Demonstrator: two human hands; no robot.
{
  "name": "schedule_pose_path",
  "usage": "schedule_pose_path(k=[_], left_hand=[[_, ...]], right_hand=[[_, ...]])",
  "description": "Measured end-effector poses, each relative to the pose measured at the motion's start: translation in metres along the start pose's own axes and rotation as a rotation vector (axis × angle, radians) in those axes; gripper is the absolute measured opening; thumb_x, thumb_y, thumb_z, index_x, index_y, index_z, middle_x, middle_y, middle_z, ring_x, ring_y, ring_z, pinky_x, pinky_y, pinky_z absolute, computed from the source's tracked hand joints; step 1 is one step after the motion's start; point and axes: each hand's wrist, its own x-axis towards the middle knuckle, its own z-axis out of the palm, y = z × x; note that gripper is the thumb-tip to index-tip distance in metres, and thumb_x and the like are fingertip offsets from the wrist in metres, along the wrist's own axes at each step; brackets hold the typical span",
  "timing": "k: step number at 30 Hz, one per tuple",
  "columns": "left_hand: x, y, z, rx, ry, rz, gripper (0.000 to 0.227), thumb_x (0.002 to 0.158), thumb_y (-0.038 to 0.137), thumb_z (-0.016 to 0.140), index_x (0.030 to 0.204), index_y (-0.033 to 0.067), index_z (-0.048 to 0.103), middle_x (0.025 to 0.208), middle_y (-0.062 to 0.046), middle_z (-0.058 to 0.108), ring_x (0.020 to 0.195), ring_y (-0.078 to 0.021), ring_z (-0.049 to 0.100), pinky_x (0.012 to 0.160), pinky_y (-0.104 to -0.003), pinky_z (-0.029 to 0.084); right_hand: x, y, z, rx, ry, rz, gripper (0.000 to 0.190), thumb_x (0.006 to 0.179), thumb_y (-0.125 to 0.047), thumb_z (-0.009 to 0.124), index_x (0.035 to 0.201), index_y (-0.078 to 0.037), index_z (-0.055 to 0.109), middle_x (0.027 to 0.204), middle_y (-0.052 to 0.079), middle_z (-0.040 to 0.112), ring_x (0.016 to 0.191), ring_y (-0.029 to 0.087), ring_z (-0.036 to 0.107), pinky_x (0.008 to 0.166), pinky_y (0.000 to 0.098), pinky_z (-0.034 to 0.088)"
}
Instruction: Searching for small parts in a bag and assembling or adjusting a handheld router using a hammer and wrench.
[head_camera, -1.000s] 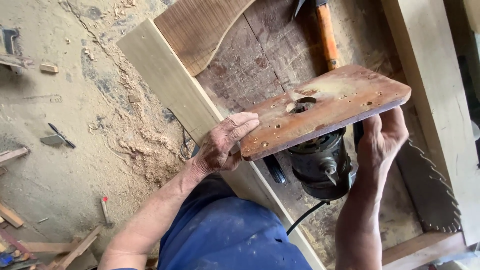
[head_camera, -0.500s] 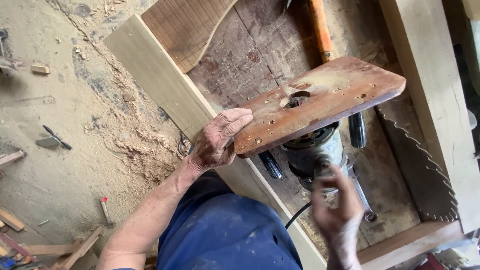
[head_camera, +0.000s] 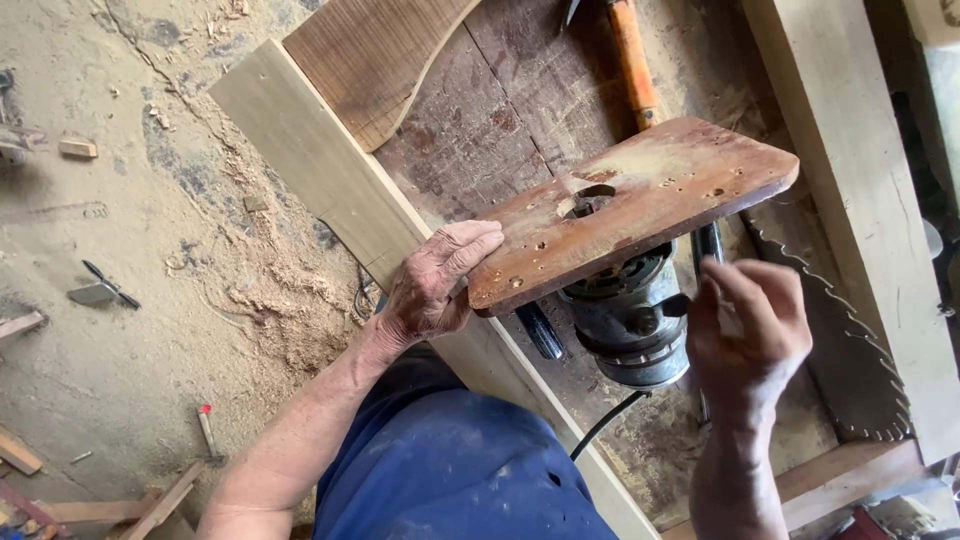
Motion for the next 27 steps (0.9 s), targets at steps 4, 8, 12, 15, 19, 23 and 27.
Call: schedule_pose_path(k=[4, 8, 12, 15, 19, 23, 27], left_hand=[[0.000, -0.002, 0.003, -0.023, -0.003, 0.013, 0.041, 0.112, 0.022, 0.038, 0.139, -0.0057, 0.053, 0.137, -0.028, 0.059, 0.126, -0.0451, 0.064, 0.110, -0.053, 0.056], [0.001, 0.000, 0.002, -0.017, -0.002, 0.003, 0.038, 0.112, 0.020, 0.040, 0.138, -0.0053, 0.054, 0.136, -0.028, 0.059, 0.125, -0.0449, 0.064, 0.111, -0.053, 0.055], [0.003, 0.001, 0.002, -0.014, 0.005, 0.002, 0.039, 0.112, 0.021, 0.041, 0.136, -0.0059, 0.055, 0.135, -0.027, 0.061, 0.124, -0.0443, 0.065, 0.110, -0.052, 0.056], [0.003, 0.000, 0.002, -0.014, 0.004, 0.007, 0.038, 0.112, 0.020, 0.041, 0.137, -0.0058, 0.055, 0.136, -0.027, 0.060, 0.125, -0.0445, 0.065, 0.111, -0.052, 0.056], [0.002, 0.001, 0.002, -0.011, 0.002, -0.001, 0.040, 0.112, 0.023, 0.042, 0.136, -0.0060, 0.055, 0.136, -0.028, 0.060, 0.125, -0.0446, 0.064, 0.111, -0.053, 0.056], [0.004, 0.002, 0.002, 0.003, 0.015, 0.006, 0.037, 0.112, 0.020, 0.043, 0.135, -0.0062, 0.056, 0.134, -0.027, 0.062, 0.123, -0.0440, 0.066, 0.109, -0.051, 0.057], [0.001, 0.000, 0.003, -0.003, 0.004, -0.002, 0.041, 0.112, 0.023, 0.039, 0.136, -0.0057, 0.055, 0.135, -0.028, 0.060, 0.124, -0.0441, 0.065, 0.110, -0.052, 0.056]], right_hand=[[-0.036, 0.003, -0.003, 0.056, -0.065, 0.018, 0.024, 0.093, 0.016, 0.069, 0.116, 0.008, 0.070, 0.107, 0.023, 0.071, 0.091, 0.029, 0.069, 0.079, 0.0359, 0.061], [-0.050, -0.023, -0.009, 0.069, -0.065, 0.173, 0.021, 0.090, 0.014, 0.070, 0.109, 0.004, 0.072, 0.104, 0.018, 0.071, 0.092, 0.027, 0.068, 0.085, 0.0362, 0.057], [-0.052, -0.026, -0.008, 0.066, -0.041, 0.206, 0.022, 0.087, 0.012, 0.071, 0.108, 0.004, 0.073, 0.103, 0.020, 0.068, 0.090, 0.027, 0.067, 0.081, 0.0350, 0.057], [-0.050, -0.027, -0.008, 0.050, -0.051, 0.224, 0.021, 0.089, 0.009, 0.075, 0.108, 0.002, 0.073, 0.106, 0.018, 0.066, 0.091, 0.025, 0.066, 0.077, 0.0332, 0.058], [-0.047, -0.026, -0.007, 0.057, -0.031, 0.243, 0.018, 0.091, 0.012, 0.075, 0.107, 0.004, 0.073, 0.105, 0.019, 0.068, 0.094, 0.026, 0.067, 0.085, 0.0351, 0.058], [-0.045, -0.026, -0.008, 0.060, -0.028, 0.231, 0.017, 0.091, 0.013, 0.076, 0.106, 0.005, 0.074, 0.103, 0.020, 0.070, 0.093, 0.027, 0.068, 0.085, 0.0357, 0.059], [-0.057, -0.021, -0.010, 0.046, -0.063, 0.227, 0.015, 0.089, 0.008, 0.074, 0.103, 0.002, 0.074, 0.102, 0.018, 0.070, 0.091, 0.025, 0.068, 0.080, 0.0340, 0.059]])
